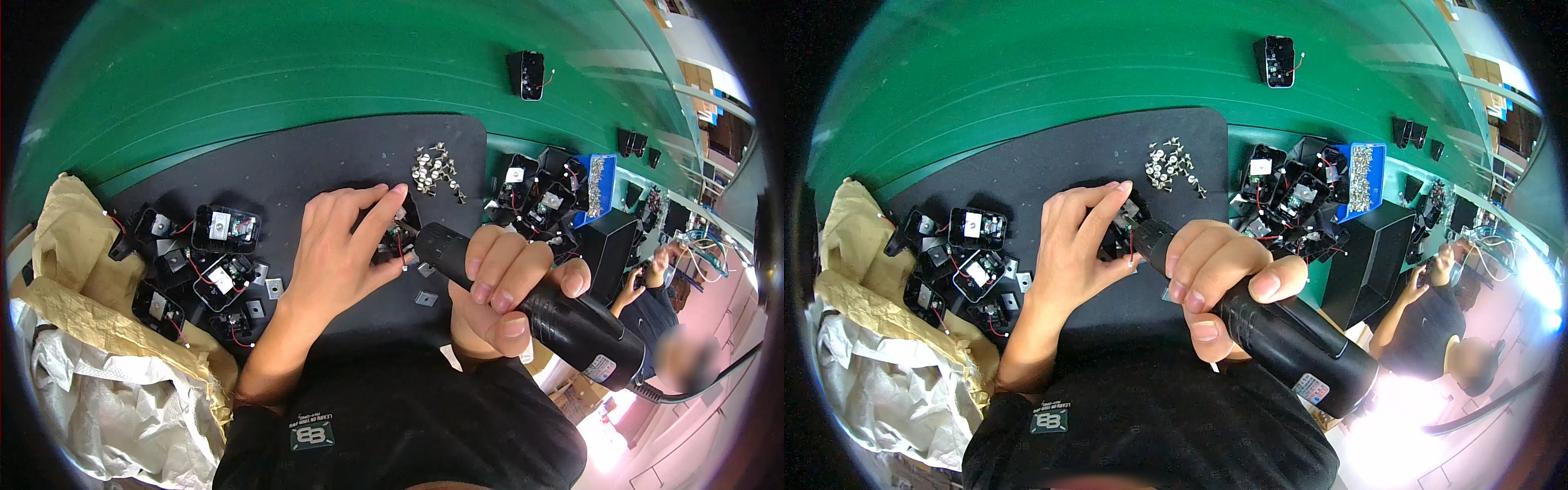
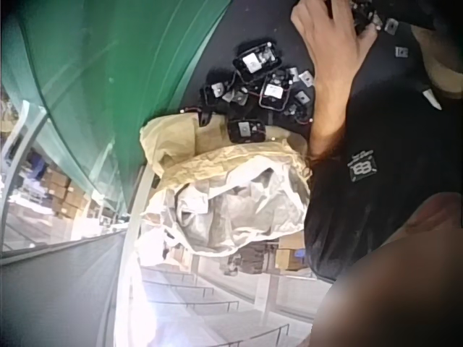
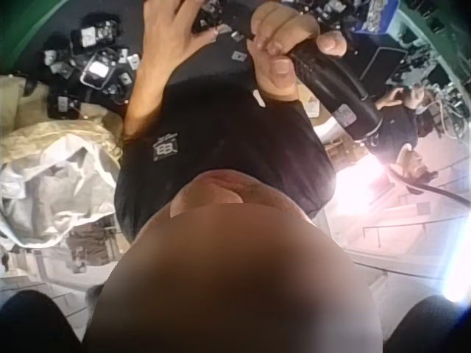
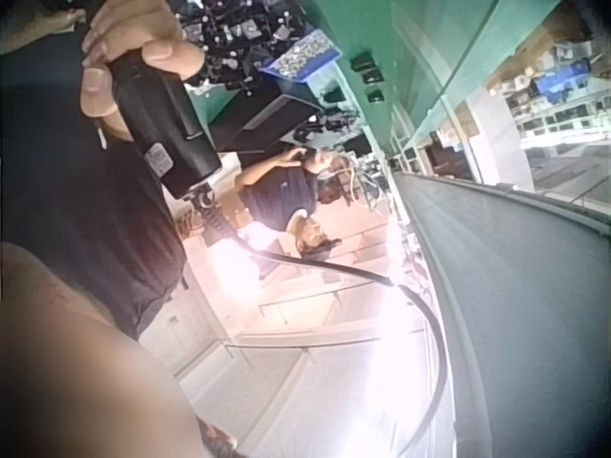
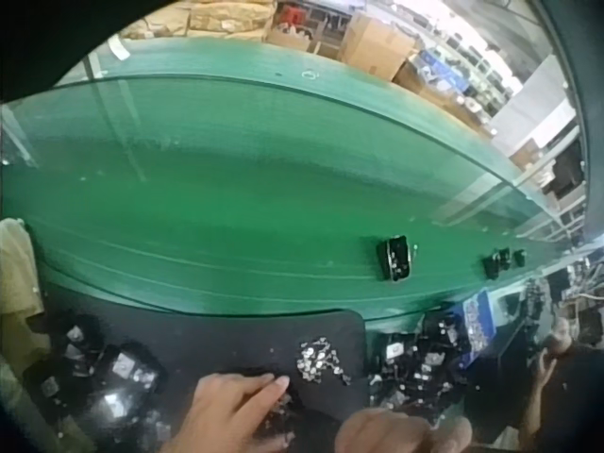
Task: Assembling small electronic components using an electric screwdriver at a factory workbench.
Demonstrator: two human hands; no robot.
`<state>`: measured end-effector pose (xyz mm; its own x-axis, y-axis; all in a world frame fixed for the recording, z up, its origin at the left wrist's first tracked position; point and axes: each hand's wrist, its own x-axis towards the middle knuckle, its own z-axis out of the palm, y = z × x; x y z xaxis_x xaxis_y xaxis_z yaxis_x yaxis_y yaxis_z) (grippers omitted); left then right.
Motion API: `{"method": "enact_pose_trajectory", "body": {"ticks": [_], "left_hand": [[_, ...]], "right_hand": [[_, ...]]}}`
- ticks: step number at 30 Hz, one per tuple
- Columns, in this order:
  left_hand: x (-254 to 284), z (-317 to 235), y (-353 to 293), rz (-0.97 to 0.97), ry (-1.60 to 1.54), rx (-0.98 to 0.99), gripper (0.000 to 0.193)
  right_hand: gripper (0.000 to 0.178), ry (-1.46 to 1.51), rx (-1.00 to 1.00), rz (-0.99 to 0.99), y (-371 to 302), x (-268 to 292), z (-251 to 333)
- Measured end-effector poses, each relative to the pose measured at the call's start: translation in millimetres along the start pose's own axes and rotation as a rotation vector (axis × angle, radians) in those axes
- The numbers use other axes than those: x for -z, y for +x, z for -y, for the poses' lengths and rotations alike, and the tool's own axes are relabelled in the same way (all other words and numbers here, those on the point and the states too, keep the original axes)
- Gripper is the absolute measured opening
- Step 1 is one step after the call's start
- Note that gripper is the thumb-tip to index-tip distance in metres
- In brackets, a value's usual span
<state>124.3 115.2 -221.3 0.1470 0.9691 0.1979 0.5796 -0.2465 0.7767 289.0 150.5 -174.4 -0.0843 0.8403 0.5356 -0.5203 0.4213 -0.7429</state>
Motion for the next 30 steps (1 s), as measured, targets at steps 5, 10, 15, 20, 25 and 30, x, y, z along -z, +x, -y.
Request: {"method": "enact_pose_trajectory", "body": {"ticks": [5,10,15,20,25,30], "left_hand": [[-0.6,1.1,-0.5,-0.008,-0.003,-0.010,0.082],[-0.8,0.0,-0.3,-0.007,0.000,-0.002,0.082],[0.0,-1.1,-0.6,0.004,-0.002,0.014,0.081],[0.7,-0.6,-0.3,0.015,0.001,0.013,0.080],[0.5,-0.1,0.2,0.006,-0.002,0.006,0.080],[-0.7,0.3,-0.2,-0.005,0.005,-0.002,0.079]], "right_hand": [[0.054,-0.002,0.016,-0.016,-1.1,-0.7,0.8],[0.053,0.004,0.024,-0.052,-1.1,-2.5,0.7],[0.053,0.001,0.021,-0.050,-2.2,-1.6,0.8],[0.053,0.002,0.008,-0.045,-2.4,-2.0,1.8],[0.052,0.005,-0.005,-0.036,-1.5,-0.4,1.1],[0.053,0.011,0.006,-0.036,-2.4,-0.9,0.4]]}}
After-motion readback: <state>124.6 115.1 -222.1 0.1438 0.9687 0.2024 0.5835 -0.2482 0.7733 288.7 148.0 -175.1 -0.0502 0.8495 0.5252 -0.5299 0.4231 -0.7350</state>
